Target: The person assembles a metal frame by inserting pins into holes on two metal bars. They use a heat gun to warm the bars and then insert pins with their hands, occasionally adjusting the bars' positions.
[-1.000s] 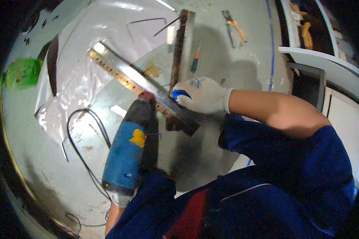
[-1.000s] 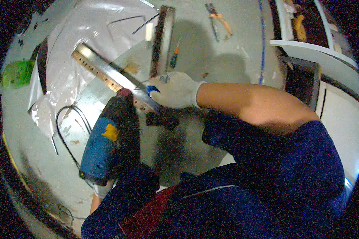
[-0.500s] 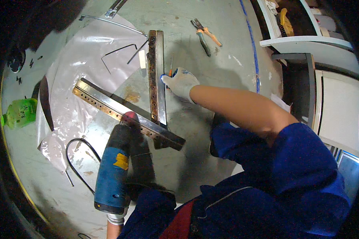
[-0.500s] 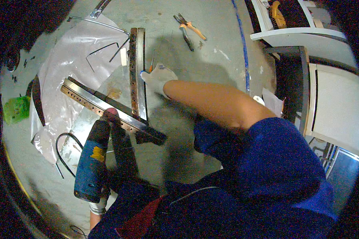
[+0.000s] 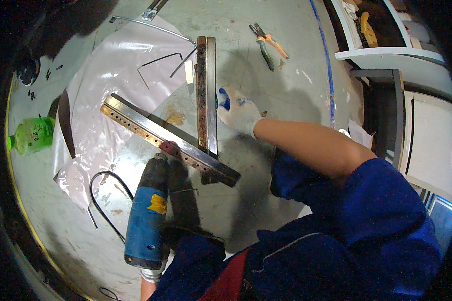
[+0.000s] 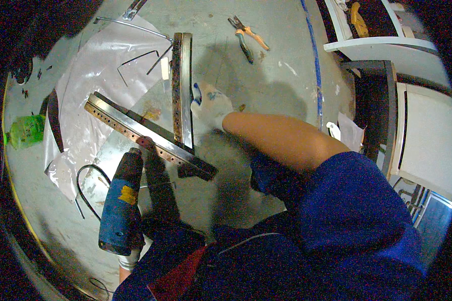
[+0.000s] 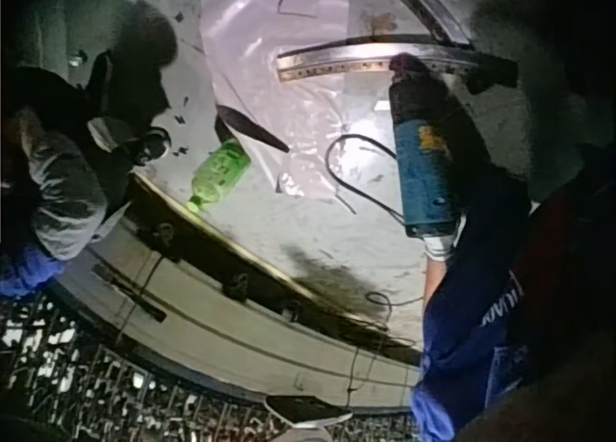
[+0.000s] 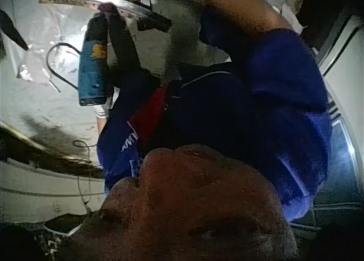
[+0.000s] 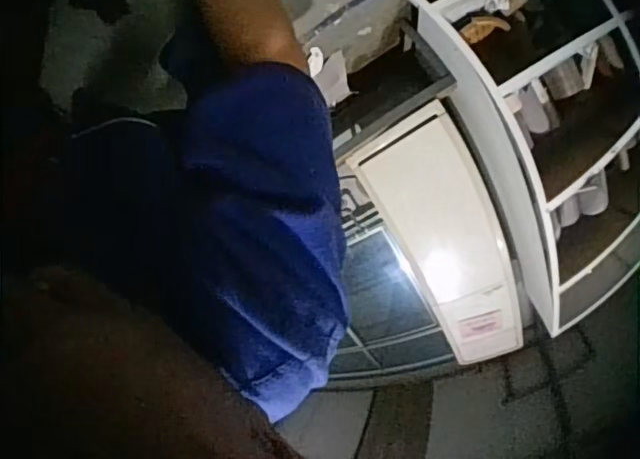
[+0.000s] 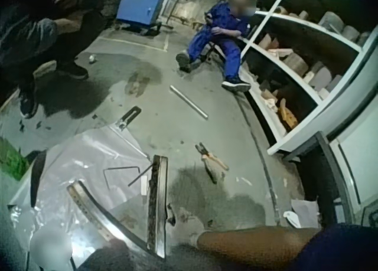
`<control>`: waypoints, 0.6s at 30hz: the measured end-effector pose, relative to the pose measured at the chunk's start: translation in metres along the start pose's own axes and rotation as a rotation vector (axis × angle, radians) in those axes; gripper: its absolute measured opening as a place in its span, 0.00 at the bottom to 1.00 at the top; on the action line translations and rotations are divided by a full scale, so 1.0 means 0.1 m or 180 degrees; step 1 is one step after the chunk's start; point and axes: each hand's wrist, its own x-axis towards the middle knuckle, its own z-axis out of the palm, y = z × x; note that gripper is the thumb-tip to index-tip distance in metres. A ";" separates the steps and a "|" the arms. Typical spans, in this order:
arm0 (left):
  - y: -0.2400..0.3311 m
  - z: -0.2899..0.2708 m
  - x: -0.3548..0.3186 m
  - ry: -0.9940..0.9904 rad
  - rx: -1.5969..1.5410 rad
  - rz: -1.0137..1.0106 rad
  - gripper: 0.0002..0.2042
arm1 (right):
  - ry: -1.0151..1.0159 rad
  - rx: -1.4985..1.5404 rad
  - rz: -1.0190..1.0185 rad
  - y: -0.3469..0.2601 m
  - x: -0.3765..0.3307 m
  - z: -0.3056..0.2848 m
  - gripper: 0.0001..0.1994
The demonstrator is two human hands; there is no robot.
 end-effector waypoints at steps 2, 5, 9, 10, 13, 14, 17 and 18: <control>0.00 0.02 0.03 -0.0028 -0.0004 0.0003 0.17 | 0.0180 0.0030 -0.0376 0.08 -0.06 0.09 0.32; 0.00 0.02 0.02 -0.0028 -0.0003 -0.0004 0.17 | 0.0374 0.0024 -0.0365 0.11 -0.04 0.10 0.33; -0.01 0.03 0.04 -0.0010 0.0003 -0.0016 0.17 | 0.0584 -0.0217 -0.0785 0.26 0.09 0.16 0.32; -0.01 0.04 0.05 -0.0011 -0.0010 -0.0020 0.17 | 0.0539 -0.0201 -0.0662 0.23 0.11 0.11 0.32; 0.00 0.05 0.09 -0.0021 -0.0018 -0.0010 0.17 | 0.0469 -0.0320 -0.0489 0.28 0.31 0.04 0.32; 0.01 0.07 0.09 -0.0016 -0.0017 -0.0002 0.17 | 0.0564 -0.0468 -0.0415 0.34 0.35 0.05 0.32; -0.02 0.05 0.04 0.0024 0.0011 -0.0035 0.17 | 0.0787 -0.0787 -0.0355 0.14 0.36 -0.11 0.32; -0.02 0.07 0.03 0.0029 0.0016 -0.0036 0.17 | 0.0822 -0.0830 -0.0413 0.10 0.37 -0.14 0.32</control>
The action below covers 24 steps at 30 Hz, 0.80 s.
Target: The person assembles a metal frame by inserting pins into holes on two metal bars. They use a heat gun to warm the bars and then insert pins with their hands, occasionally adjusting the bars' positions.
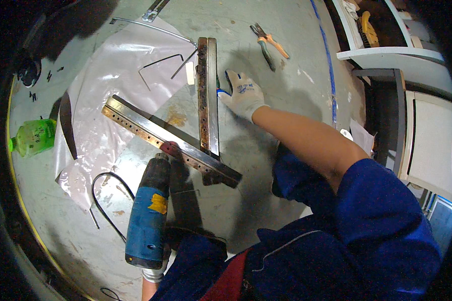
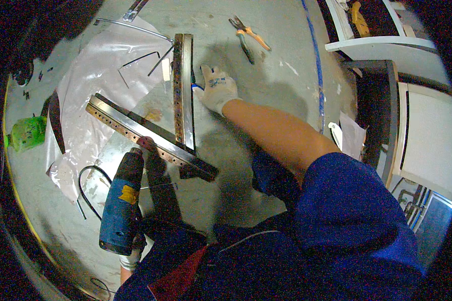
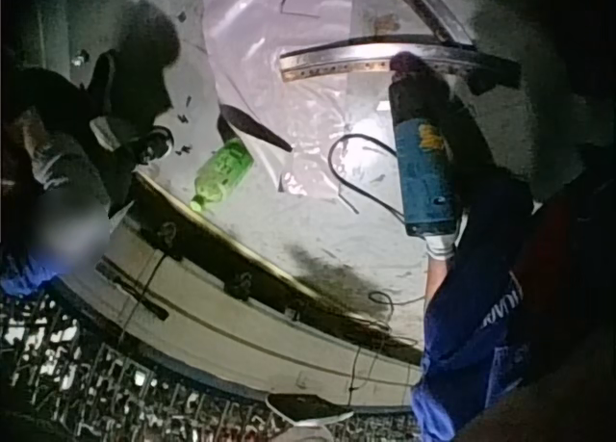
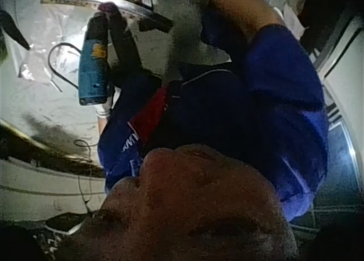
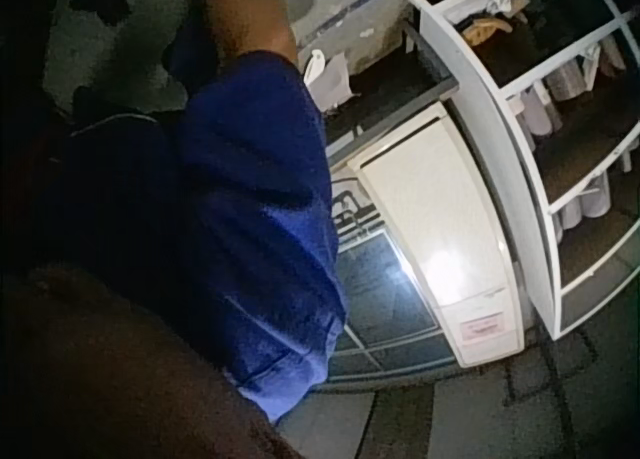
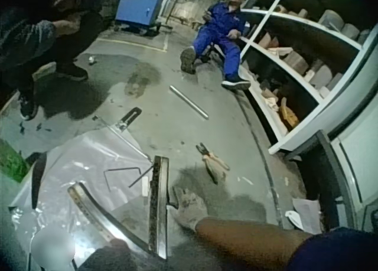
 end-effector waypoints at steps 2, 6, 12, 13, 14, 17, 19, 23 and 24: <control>0.01 -0.02 -0.02 0.0012 -0.0046 0.0017 0.17 | 0.0015 -0.0007 -0.0136 -0.03 0.04 -0.01 0.31; 0.06 -0.02 0.00 -0.0020 -0.0126 -0.0027 0.15 | 0.0157 0.0078 -0.0285 0.07 0.14 0.11 0.30; -0.02 -0.02 -0.03 -0.0065 0.0185 -0.0050 0.14 | -0.0168 -0.0143 0.0505 0.04 0.39 -0.06 0.22; 0.04 -0.03 -0.02 -0.0048 0.0191 0.0061 0.14 | -0.0076 -0.0254 0.0555 0.09 0.42 -0.03 0.22; 0.10 -0.04 -0.02 -0.0035 0.0200 0.0173 0.14 | 0.0016 -0.0364 0.0601 0.14 0.47 -0.02 0.21; 0.33 -0.06 0.06 0.0085 0.0474 0.0794 0.12 | 0.0076 -0.0329 0.0222 0.21 0.60 -0.01 0.25; 0.51 -0.11 0.11 0.0196 0.0824 0.1267 0.11 | -0.0238 -0.0457 0.0523 0.17 0.71 -0.12 0.26; 0.66 -0.15 0.24 0.0101 0.0815 0.1559 0.16 | -0.0626 -0.0706 0.0595 0.34 0.63 -0.51 0.26; 0.66 -0.19 0.15 0.0124 0.0967 0.1558 0.17 | -0.0737 -0.0672 0.0545 0.20 0.51 -0.64 0.25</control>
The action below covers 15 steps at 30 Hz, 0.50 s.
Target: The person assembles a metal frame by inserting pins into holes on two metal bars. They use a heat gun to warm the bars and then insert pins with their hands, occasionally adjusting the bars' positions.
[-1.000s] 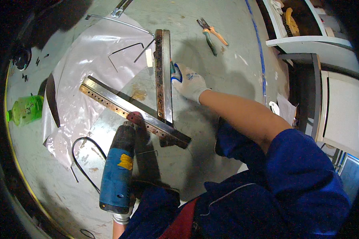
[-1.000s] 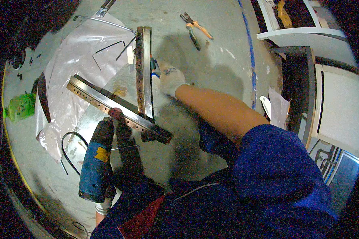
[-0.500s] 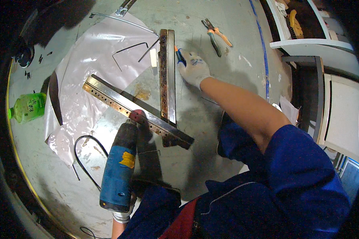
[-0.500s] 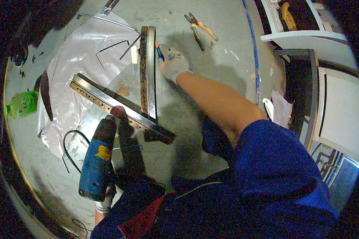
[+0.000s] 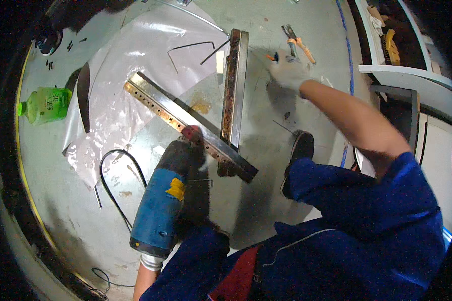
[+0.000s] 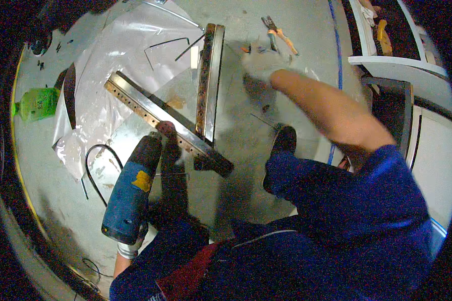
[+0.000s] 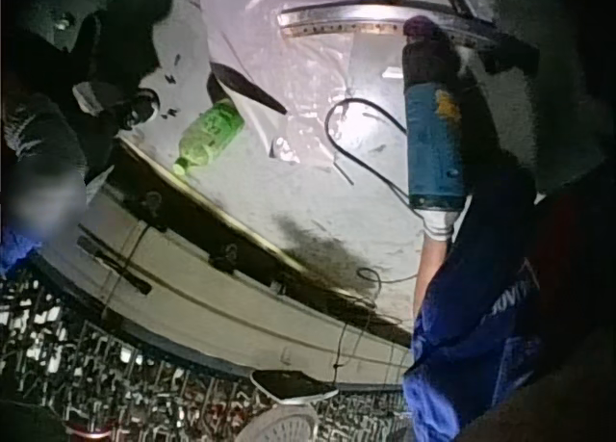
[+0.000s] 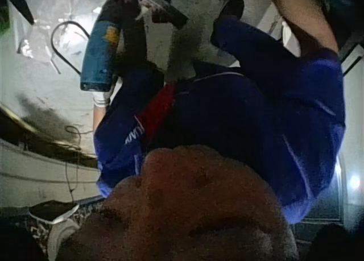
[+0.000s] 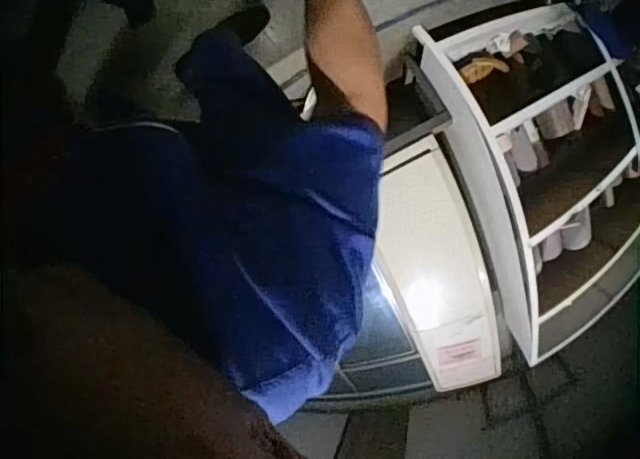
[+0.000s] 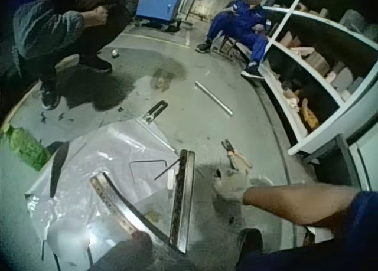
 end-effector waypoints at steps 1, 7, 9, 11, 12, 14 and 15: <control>0.01 -0.02 0.04 0.0022 0.0100 0.0081 0.17 | -0.0034 -0.0040 -0.0023 -0.03 -0.16 -0.16 0.24; 0.07 0.06 0.21 -0.0142 -0.0269 0.0037 0.23 | 0.0015 0.0414 -0.2333 -0.26 -0.94 -0.26 0.21; 0.07 0.12 0.27 -0.0223 -0.0339 0.0167 0.23 | -0.0284 0.0428 -0.2574 -0.58 -1.14 -0.24 0.20; 0.10 0.22 0.34 -0.0264 -0.0348 0.0270 0.23 | -0.0599 0.0211 -0.2512 -0.83 -1.24 -0.27 0.20; 0.12 0.26 0.37 -0.0274 -0.0356 0.0315 0.23 | -0.0764 0.0097 -0.2469 -0.89 -1.27 -0.28 0.20; 0.12 0.29 0.37 -0.0274 -0.0338 0.0289 0.22 | -0.0746 0.0015 -0.2608 -0.96 -1.26 -0.21 0.18; 0.12 0.30 0.36 -0.0275 -0.0332 0.0275 0.22 | -0.0778 -0.0084 -0.2583 -1.00 -1.27 -0.20 0.17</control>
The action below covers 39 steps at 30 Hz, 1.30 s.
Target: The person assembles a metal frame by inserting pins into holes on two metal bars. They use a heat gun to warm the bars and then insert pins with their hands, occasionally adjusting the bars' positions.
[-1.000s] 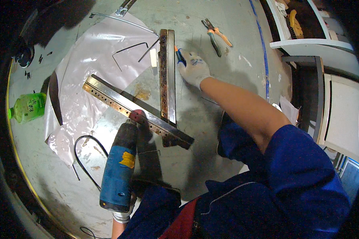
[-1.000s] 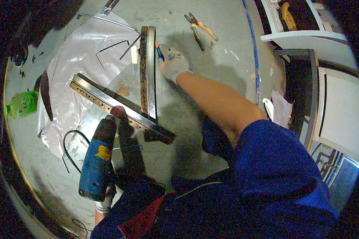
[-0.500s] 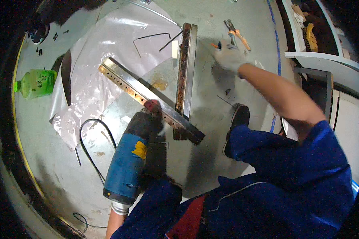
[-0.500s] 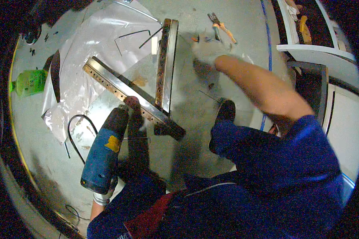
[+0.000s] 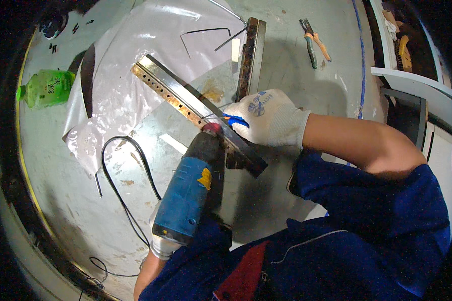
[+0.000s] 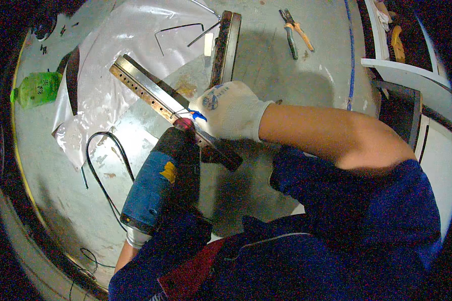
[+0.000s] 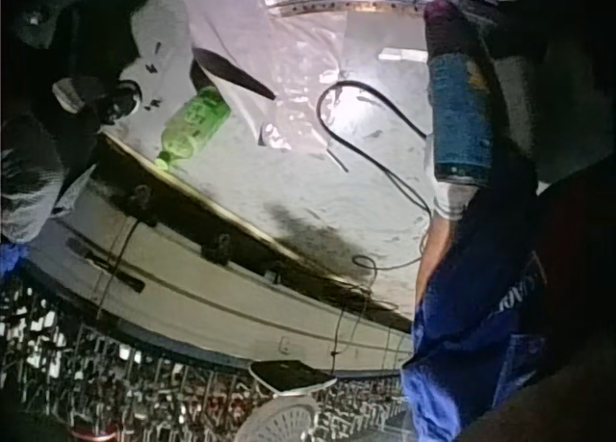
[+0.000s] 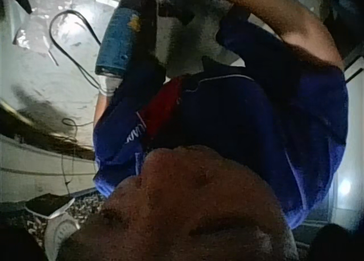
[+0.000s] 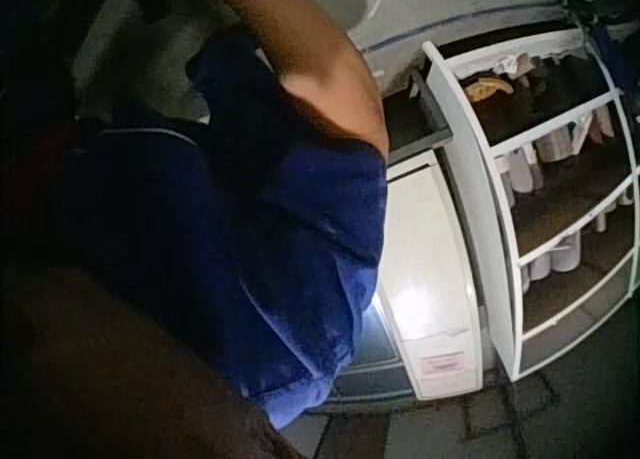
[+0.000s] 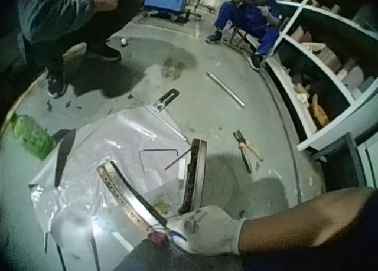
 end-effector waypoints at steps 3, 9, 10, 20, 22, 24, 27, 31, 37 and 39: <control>-0.02 -0.02 -0.05 0.0005 0.0024 -0.0036 0.22 | -0.0049 -0.0081 -0.0039 -0.04 0.04 -0.02 0.15; -0.04 -0.02 -0.10 -0.0012 0.0063 -0.0063 0.22 | -0.0208 -0.0339 -0.0002 -0.13 0.08 -0.10 0.13; -0.04 -0.02 -0.09 -0.0017 0.0062 -0.0050 0.22 | -0.0260 -0.0377 0.0006 -0.12 0.08 -0.11 0.13; -0.07 -0.01 -0.09 -0.0032 -0.0125 -0.0132 0.21 | -0.0007 -0.0340 -0.0255 -0.03 0.11 -0.03 0.13; -0.10 0.02 -0.13 -0.0054 -0.0207 -0.0187 0.21 | 0.0258 -0.0367 -0.0444 0.04 0.09 0.03 0.13; -0.12 0.03 -0.16 -0.0092 -0.0279 -0.0257 0.22 | 0.0322 -0.0368 -0.0455 0.06 0.07 0.04 0.13; -0.13 0.03 -0.17 -0.0144 -0.0302 -0.0329 0.23 | 0.0457 -0.0286 -0.0599 0.11 0.06 0.05 0.14; -0.13 0.02 -0.16 -0.0119 -0.0265 -0.0281 0.23 | 0.0225 -0.0311 -0.0416 0.10 0.06 0.01 0.15; -0.13 0.03 -0.12 -0.0105 -0.0237 -0.0218 0.23 | 0.0199 -0.0285 -0.0417 0.09 0.06 0.01 0.16; -0.11 0.01 -0.13 -0.0105 -0.0229 -0.0231 0.23 | 0.0257 -0.0235 -0.0447 0.11 0.07 0.04 0.16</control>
